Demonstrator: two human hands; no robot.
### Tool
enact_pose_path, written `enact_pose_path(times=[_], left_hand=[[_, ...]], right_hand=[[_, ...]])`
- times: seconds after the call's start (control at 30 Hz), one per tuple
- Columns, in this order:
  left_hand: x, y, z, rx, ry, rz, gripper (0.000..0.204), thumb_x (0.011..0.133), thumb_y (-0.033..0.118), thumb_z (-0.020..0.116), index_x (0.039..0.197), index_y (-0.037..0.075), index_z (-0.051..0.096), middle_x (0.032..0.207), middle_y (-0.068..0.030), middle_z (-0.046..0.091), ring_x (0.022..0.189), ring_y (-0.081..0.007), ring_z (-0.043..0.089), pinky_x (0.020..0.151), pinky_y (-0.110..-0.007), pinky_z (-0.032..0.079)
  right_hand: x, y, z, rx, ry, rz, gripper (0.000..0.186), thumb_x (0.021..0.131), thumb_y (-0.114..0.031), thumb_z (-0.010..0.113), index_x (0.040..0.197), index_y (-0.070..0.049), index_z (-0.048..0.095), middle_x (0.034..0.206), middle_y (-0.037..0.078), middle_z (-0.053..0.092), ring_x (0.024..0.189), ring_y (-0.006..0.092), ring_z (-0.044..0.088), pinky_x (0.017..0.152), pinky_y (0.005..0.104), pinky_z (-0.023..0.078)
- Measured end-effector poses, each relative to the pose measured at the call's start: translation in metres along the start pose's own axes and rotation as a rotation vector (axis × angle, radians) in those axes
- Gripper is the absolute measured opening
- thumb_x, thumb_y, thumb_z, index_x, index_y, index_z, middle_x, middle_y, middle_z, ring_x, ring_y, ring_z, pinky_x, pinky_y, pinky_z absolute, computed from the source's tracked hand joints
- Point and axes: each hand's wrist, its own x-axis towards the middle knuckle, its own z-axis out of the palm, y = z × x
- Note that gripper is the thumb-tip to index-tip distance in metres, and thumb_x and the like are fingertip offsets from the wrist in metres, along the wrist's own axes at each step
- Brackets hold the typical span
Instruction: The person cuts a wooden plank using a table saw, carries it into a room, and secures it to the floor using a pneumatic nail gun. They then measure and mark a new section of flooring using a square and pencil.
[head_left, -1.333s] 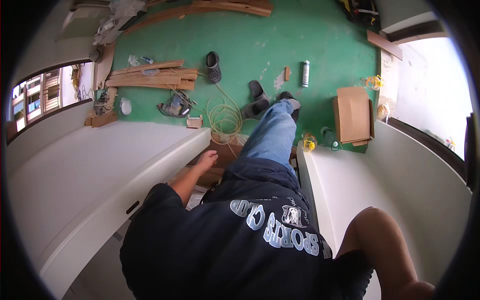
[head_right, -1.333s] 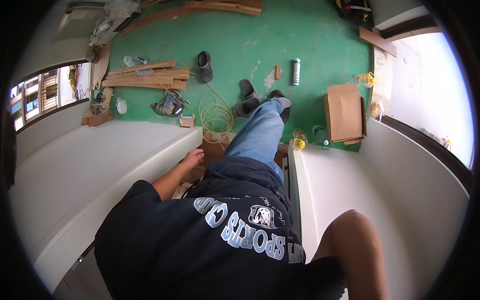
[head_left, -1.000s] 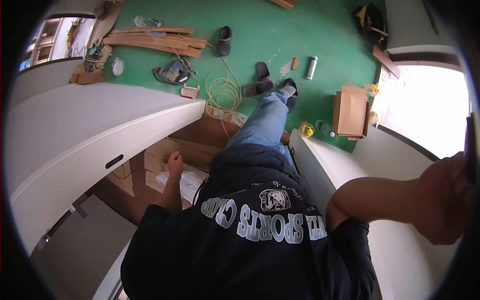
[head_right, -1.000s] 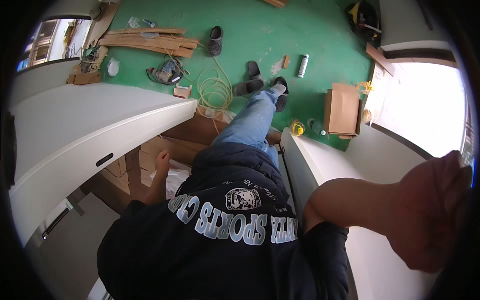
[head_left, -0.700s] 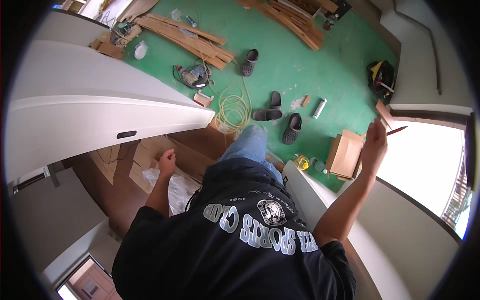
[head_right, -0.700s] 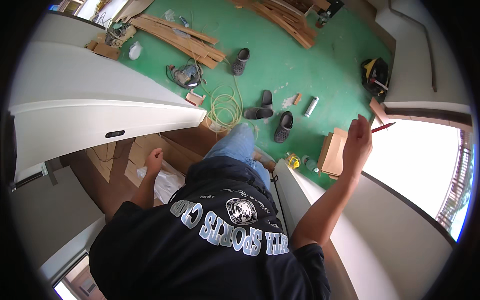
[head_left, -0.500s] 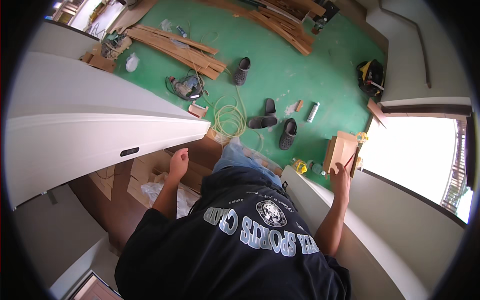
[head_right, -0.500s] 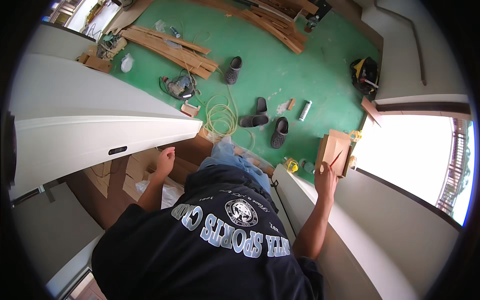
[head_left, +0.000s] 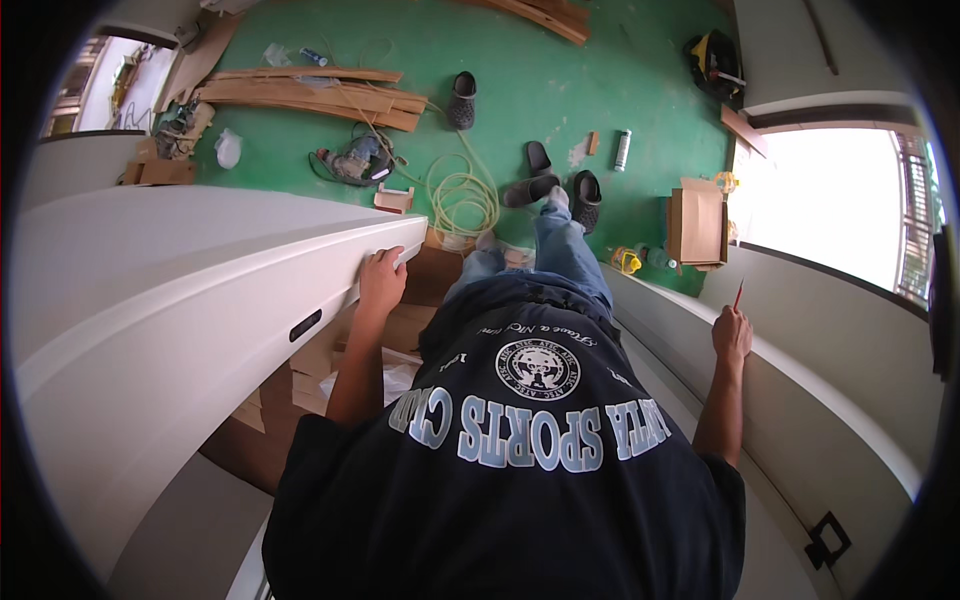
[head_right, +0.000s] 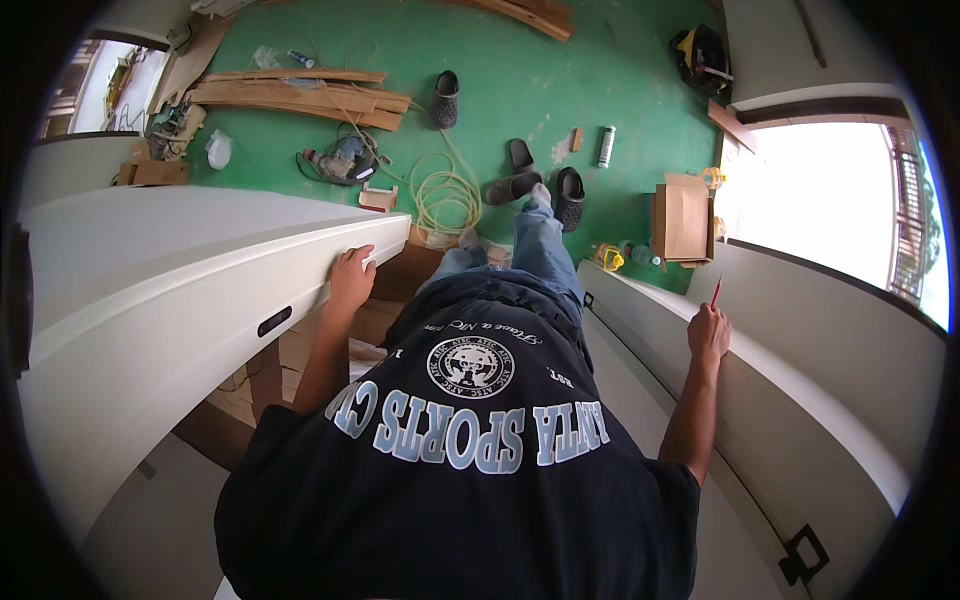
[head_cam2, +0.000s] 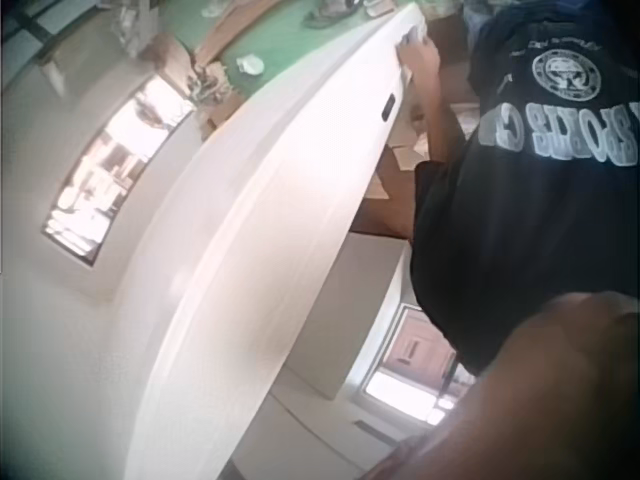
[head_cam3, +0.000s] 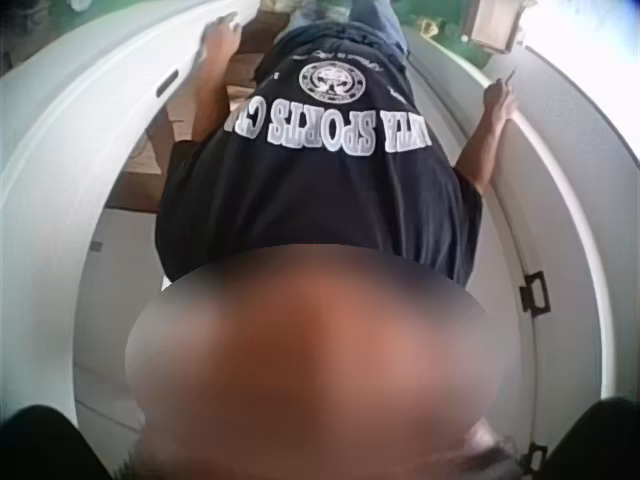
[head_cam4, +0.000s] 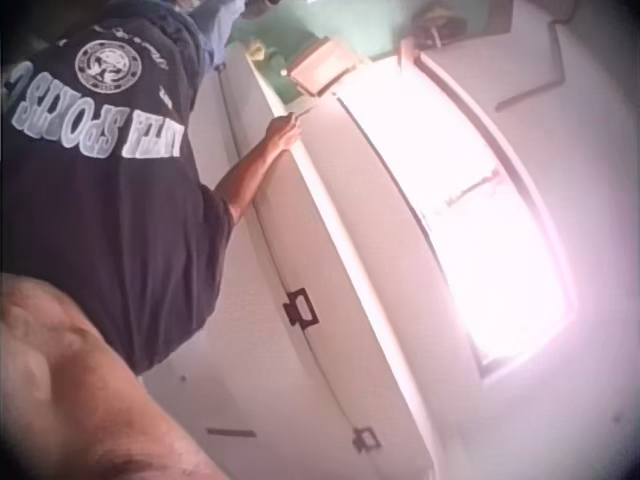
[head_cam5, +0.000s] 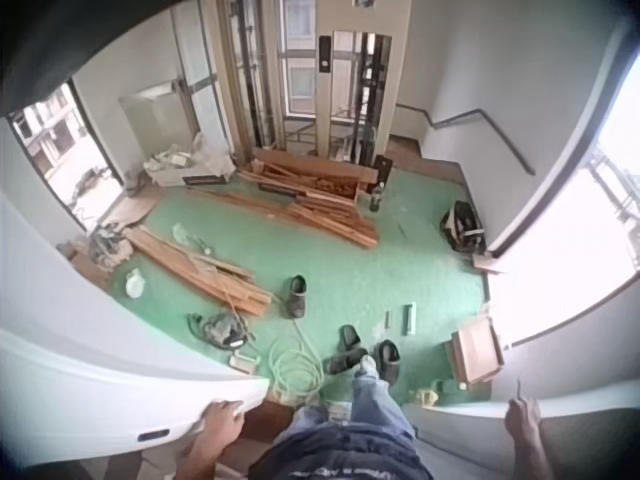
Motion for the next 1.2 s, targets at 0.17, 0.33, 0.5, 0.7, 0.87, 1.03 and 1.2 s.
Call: enact_pose_path(times=[0.17,0.33,0.5,0.7,0.87,1.03,1.2], left_hand=[[-0.032,-0.008,0.014,-0.080,-0.030,-0.037,0.036,0.091,0.018,0.068,0.127,0.009,0.066,0.115,-0.0173,0.069,0.105,-0.0390,0.064,0.092,-0.049,0.051],[-0.094,-0.053,0.059,-0.237,-0.142,-0.224,0.039,0.095,0.023,0.066,0.131,0.007,0.063,0.116,-0.0191,0.067,0.099,-0.0352,0.067,0.090,-0.046,0.054],[-0.159,-0.064,0.093,-0.337,-0.343,-0.531,0.036,0.096,0.024,0.065,0.127,0.007,0.065,0.119,-0.0211,0.069,0.107,-0.0362,0.068,0.091,-0.047,0.054],[-0.183,-0.040,0.098,-0.276,-0.565,-0.617,0.034,0.095,0.024,0.065,0.123,0.005,0.066,0.119,-0.0212,0.070,0.110,-0.0348,0.069,0.093,-0.045,0.055],[-0.096,-0.015,0.094,-0.283,-0.631,-0.512,0.034,0.095,0.024,0.065,0.124,0.005,0.066,0.118,-0.0211,0.071,0.110,-0.0342,0.070,0.093,-0.044,0.055],[0.042,0.011,0.102,-0.266,-0.646,-0.367,0.034,0.095,0.023,0.065,0.124,0.005,0.066,0.117,-0.0210,0.071,0.109,-0.0337,0.070,0.093,-0.043,0.055],[0.156,0.018,0.157,-0.344,-0.505,-0.402,0.039,0.097,0.020,0.061,0.132,0.005,0.064,0.103,-0.0116,0.074,0.095,-0.0201,0.070,0.089,-0.034,0.054]], right_hand=[[-0.002,-0.003,0.005,-0.039,-0.048,-0.057,0.021,0.094,-0.013,0.053,0.101,-0.006,0.072,0.106,0.016,0.074,0.100,0.0352,0.070,0.089,0.0475,0.055],[0.000,0.001,0.018,-0.040,-0.007,-0.171,0.022,0.095,-0.014,0.051,0.100,-0.008,0.072,0.106,0.015,0.074,0.101,0.0334,0.071,0.088,0.0474,0.055],[0.002,0.000,0.018,-0.066,-0.107,-0.185,0.024,0.095,-0.012,0.050,0.100,-0.007,0.073,0.103,0.017,0.074,0.100,0.0351,0.071,0.088,0.0479,0.055],[0.023,-0.025,0.018,0.107,-0.154,-0.097,0.022,0.092,-0.012,0.052,0.099,-0.005,0.072,0.104,0.020,0.073,0.100,0.0391,0.070,0.089,0.0501,0.056],[0.036,-0.063,0.033,0.299,-0.175,-0.039,0.030,0.091,-0.012,0.051,0.110,-0.008,0.073,0.113,0.020,0.071,0.104,0.0394,0.069,0.090,0.0493,0.056],[0.067,-0.090,0.051,0.487,-0.327,0.053,0.037,0.096,-0.012,0.041,0.123,-0.010,0.066,0.119,0.022,0.068,0.110,0.0420,0.066,0.094,0.0510,0.054],[0.156,-0.089,0.070,0.696,-0.406,0.044,0.044,0.094,-0.009,0.043,0.133,-0.010,0.062,0.127,0.025,0.067,0.117,0.0426,0.064,0.100,0.0482,0.052]])
